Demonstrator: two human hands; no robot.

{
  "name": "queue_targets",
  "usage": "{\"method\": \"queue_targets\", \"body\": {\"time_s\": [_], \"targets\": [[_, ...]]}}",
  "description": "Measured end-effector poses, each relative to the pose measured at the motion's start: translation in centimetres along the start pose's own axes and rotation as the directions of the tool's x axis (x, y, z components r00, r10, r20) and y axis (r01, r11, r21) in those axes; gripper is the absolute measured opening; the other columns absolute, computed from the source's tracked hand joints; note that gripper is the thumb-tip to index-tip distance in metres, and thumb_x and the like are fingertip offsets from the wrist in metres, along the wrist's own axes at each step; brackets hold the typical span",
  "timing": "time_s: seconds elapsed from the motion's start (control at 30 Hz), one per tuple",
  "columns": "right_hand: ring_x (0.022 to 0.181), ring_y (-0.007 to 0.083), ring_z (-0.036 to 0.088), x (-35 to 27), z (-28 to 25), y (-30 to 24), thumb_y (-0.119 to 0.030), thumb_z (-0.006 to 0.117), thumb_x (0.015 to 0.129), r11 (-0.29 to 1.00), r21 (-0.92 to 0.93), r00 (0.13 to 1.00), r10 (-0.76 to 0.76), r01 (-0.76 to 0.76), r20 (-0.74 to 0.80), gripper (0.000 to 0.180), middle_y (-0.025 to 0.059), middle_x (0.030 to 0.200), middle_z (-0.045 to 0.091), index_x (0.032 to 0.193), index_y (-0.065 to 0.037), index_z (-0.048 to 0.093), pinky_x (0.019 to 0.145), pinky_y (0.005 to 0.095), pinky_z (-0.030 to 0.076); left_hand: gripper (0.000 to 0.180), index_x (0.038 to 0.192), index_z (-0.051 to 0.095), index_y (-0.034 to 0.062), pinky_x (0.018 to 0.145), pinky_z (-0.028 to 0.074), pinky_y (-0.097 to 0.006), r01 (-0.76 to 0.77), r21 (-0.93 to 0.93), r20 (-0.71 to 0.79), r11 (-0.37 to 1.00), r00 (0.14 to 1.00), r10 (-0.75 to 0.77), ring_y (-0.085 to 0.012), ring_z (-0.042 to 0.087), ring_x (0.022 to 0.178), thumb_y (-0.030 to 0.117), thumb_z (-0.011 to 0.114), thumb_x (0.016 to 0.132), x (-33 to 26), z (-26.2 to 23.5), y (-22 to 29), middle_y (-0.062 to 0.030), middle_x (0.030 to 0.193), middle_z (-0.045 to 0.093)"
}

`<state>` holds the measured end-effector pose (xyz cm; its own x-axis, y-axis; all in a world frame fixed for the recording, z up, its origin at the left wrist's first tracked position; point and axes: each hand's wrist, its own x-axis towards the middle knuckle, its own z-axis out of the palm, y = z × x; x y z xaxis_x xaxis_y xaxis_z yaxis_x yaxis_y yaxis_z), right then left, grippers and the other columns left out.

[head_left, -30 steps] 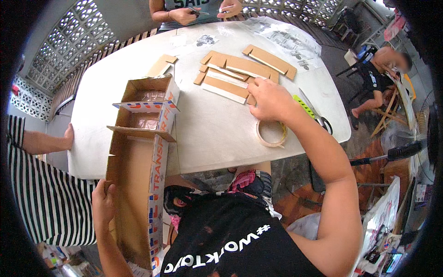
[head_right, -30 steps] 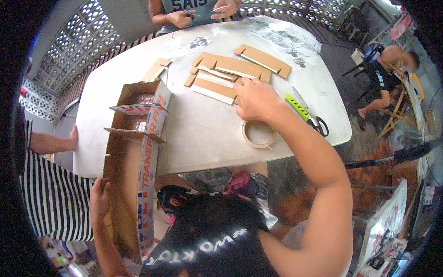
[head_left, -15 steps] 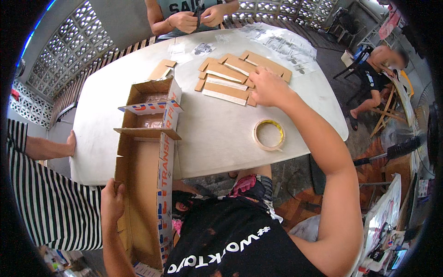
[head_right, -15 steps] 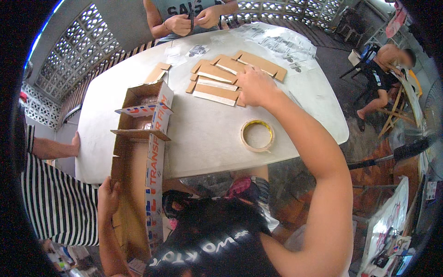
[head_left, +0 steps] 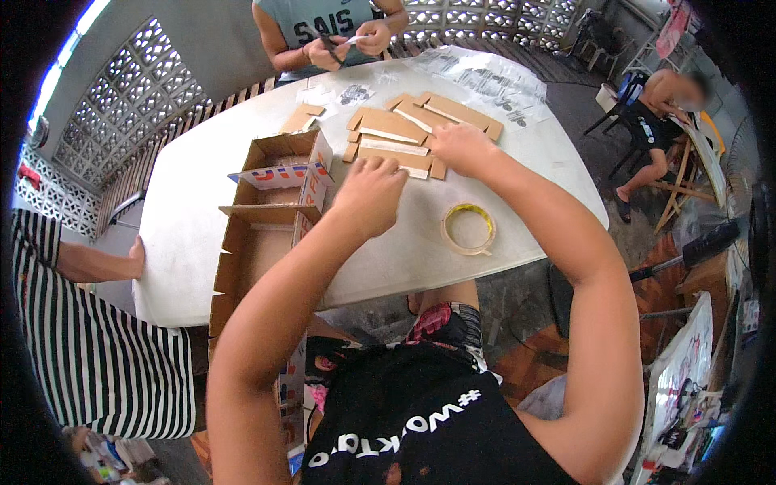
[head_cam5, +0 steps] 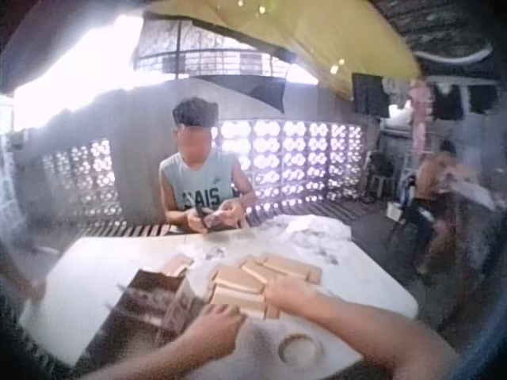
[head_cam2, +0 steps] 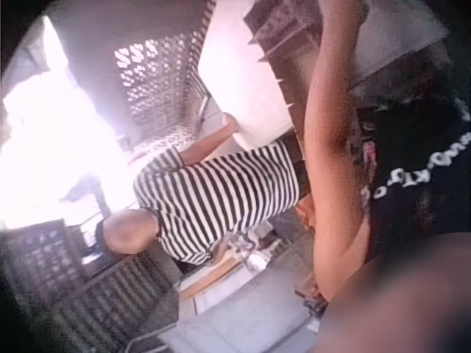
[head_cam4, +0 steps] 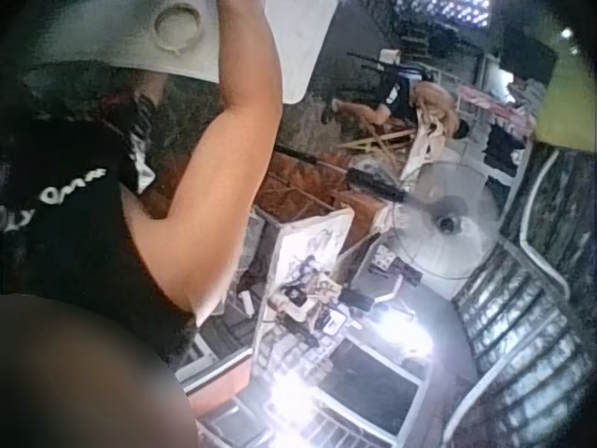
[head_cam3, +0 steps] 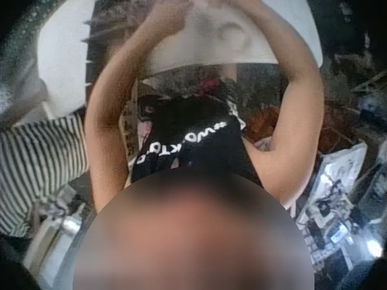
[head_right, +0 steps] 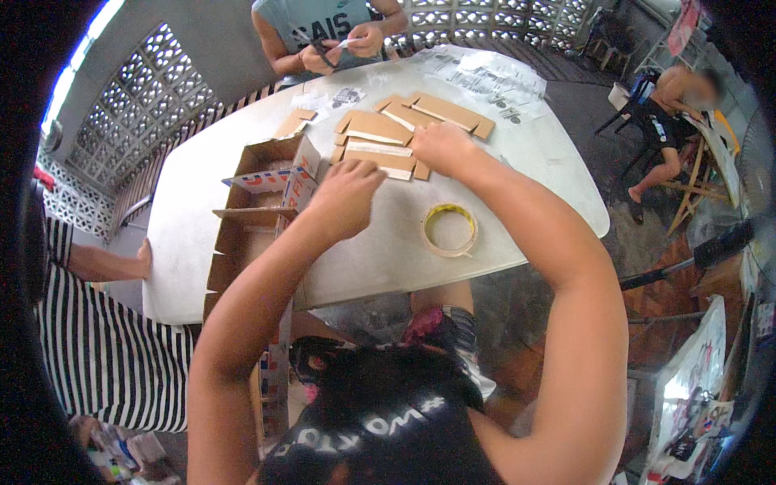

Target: The person tapes cardboard pieces together using scissors and clear tape, then inserts the assembled pieces into a larger cardboard box to form internal dividers.

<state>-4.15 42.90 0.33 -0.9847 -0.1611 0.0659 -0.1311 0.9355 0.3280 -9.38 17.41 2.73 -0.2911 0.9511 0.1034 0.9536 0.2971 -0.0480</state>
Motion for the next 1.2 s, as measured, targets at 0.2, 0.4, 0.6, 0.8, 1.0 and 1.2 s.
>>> {"method": "queue_targets", "body": {"time_s": [0.2, 0.4, 0.6, 0.8, 1.0, 1.2], "targets": [[0.097, 0.031, 0.078, -0.8, 0.7, 0.6, -0.008, 0.071, 0.087, 0.998, -0.052, 0.997, -0.025, 0.021, -0.078, 0.012, 0.0118, 0.105, 0.075, 0.094, -0.004, 0.08, 0.082, 0.0447, 0.064, 0.068, 0.151, 0.055, 0.0118, 0.127, 0.028, -0.066, 0.082, -0.075, 0.012, 0.994, 0.997, -0.081, -0.0337, 0.052, 0.145, 0.001, 0.061, 0.084, 4.0, 5.7, -0.3, -0.0117, 0.151, 0.054], [0.098, 0.0292, 0.077, -0.4, 1.8, 2.0, -0.009, 0.071, 0.089, 0.989, -0.07, 0.966, -0.142, 0.129, -0.218, 0.01, 0.0092, 0.103, 0.075, 0.093, -0.006, 0.078, 0.079, 0.0439, 0.064, 0.071, 0.151, 0.056, 0.0139, 0.129, 0.026, -0.064, 0.091, -0.089, -0.031, 0.992, 0.995, -0.094, -0.0316, 0.053, 0.144, -0.003, 0.061, 0.082, 3.5, 5.9, -0.6, -0.0083, 0.147, 0.056], [0.103, 0.0271, 0.076, 0.7, 2.2, 3.4, -0.011, 0.066, 0.093, 0.987, -0.089, 0.975, -0.15, 0.137, -0.166, 0.012, 0.0073, 0.102, 0.075, 0.095, -0.008, 0.077, 0.081, 0.0424, 0.065, 0.057, 0.145, 0.06, 0.0131, 0.13, 0.025, -0.065, 0.06, -0.114, -0.085, 0.992, 0.994, -0.07, -0.0307, 0.052, 0.144, 0.003, 0.061, 0.089, 3.6, 6.6, -0.8, -0.0095, 0.143, 0.058], [0.103, 0.0278, 0.076, 1.7, 2.4, 2.9, -0.013, 0.066, 0.094, 0.993, -0.092, 0.971, -0.091, 0.073, -0.219, 0.013, 0.0073, 0.106, 0.075, 0.097, -0.009, 0.078, 0.081, 0.0428, 0.065, 0.053, 0.143, 0.061, 0.013, 0.131, 0.026, -0.063, 0.067, -0.14, -0.081, 0.988, 0.994, -0.079, -0.0308, 0.051, 0.144, 0.005, 0.063, 0.091, 3.6, 6.7, -0.7, -0.0089, 0.141, 0.059], [0.106, 0.0302, 0.077, 3.2, 0.9, 2.6, -0.011, 0.069, 0.091, 0.996, -0.076, 0.98, -0.053, 0.039, -0.19, 0.016, 0.009, 0.11, 0.076, 0.104, -0.008, 0.078, 0.084, 0.0445, 0.064, 0.056, 0.144, 0.059, 0.0127, 0.13, 0.028, -0.063, 0.065, -0.115, -0.084, 0.991, 0.994, -0.075, -0.0305, 0.05, 0.145, 0.005, 0.064, 0.089, 3.4, 6.7, -0.7, -0.0096, 0.141, 0.058], [0.107, 0.0312, 0.077, 2.0, 0.5, 0.9, -0.01, 0.07, 0.091, 0.995, 0.09, 0.996, 0.056, -0.049, -0.073, 0.016, 0.0121, 0.112, 0.076, 0.105, -0.007, 0.077, 0.085, 0.0443, 0.065, 0.055, 0.142, 0.061, 0.0133, 0.129, 0.029, -0.063, 0.067, -0.136, -0.08, 0.988, 0.994, -0.079, -0.0315, 0.052, 0.143, 0.005, 0.065, 0.088, 3.3, 6.0, -0.4, -0.0103, 0.139, 0.059]]}}
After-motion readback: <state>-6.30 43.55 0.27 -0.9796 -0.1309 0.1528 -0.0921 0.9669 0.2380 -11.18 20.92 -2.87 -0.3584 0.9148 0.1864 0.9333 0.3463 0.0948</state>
